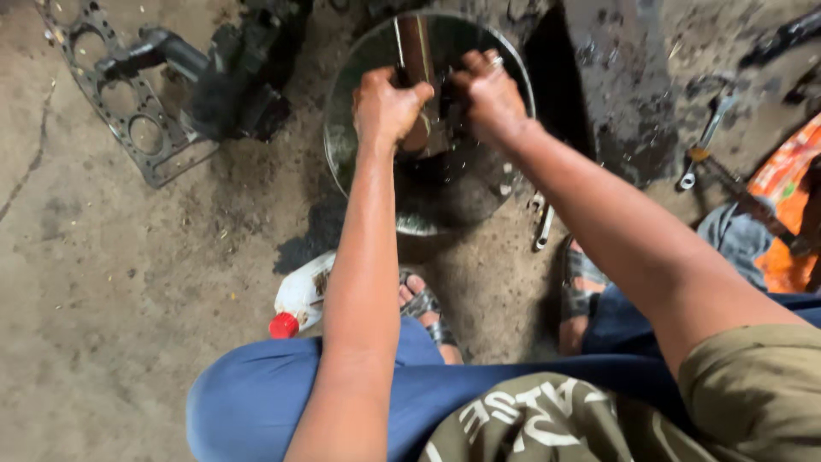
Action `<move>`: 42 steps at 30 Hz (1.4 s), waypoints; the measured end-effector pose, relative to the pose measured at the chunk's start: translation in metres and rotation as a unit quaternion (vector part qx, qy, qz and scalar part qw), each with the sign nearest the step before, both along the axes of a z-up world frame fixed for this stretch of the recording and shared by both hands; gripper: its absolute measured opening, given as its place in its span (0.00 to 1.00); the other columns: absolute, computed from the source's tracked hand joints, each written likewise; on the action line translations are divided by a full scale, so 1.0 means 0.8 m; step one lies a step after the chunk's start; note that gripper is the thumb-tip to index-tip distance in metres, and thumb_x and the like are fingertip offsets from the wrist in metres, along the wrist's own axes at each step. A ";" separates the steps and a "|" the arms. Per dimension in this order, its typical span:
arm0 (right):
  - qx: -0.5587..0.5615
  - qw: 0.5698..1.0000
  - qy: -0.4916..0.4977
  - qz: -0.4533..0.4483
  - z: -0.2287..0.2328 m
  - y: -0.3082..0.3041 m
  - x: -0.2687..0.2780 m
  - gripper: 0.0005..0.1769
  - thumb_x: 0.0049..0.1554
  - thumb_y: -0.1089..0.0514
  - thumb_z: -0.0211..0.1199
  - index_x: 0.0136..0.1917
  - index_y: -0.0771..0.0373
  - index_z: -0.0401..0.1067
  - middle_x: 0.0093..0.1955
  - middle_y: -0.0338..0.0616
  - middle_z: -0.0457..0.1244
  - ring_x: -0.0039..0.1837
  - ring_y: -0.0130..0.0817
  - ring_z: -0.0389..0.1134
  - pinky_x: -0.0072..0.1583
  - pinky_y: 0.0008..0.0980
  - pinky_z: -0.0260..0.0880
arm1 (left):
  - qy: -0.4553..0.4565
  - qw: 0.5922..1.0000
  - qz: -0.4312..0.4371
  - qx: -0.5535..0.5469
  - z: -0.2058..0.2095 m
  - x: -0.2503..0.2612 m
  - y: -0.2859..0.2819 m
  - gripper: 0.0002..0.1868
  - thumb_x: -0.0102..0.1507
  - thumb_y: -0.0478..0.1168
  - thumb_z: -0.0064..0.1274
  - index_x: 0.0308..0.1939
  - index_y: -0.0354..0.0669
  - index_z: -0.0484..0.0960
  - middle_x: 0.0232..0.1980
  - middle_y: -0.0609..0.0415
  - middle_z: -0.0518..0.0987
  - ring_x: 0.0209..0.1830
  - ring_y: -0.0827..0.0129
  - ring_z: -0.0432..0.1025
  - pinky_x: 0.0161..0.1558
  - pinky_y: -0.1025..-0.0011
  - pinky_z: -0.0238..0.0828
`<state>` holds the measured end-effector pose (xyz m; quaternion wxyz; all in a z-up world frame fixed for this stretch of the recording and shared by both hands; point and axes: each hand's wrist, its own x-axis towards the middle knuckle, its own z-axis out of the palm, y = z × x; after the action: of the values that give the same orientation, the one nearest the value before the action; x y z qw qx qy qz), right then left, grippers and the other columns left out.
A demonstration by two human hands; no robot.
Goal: The person cleans greasy mechanical parts by hand in a basin filled with liquid, turning the parts over and scrubbing different surfaces.
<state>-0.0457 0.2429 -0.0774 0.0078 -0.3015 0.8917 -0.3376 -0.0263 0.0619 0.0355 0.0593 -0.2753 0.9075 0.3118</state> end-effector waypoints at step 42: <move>-0.035 0.996 -0.050 -0.062 -0.011 -0.011 0.072 0.26 0.46 0.61 0.71 0.59 0.62 0.78 0.58 0.59 0.69 0.56 0.56 0.69 0.57 0.46 0.71 | 0.027 0.993 0.068 0.093 -0.005 0.029 -0.017 0.21 0.44 0.47 0.65 0.37 0.41 0.89 0.34 0.49 0.88 0.34 0.64 0.84 0.42 0.67 0.78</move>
<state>0.0118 0.2339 -0.0862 0.0209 -0.2284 0.8949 -0.3828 -0.0031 0.0479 0.0317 0.0383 -0.3213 0.8548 0.4058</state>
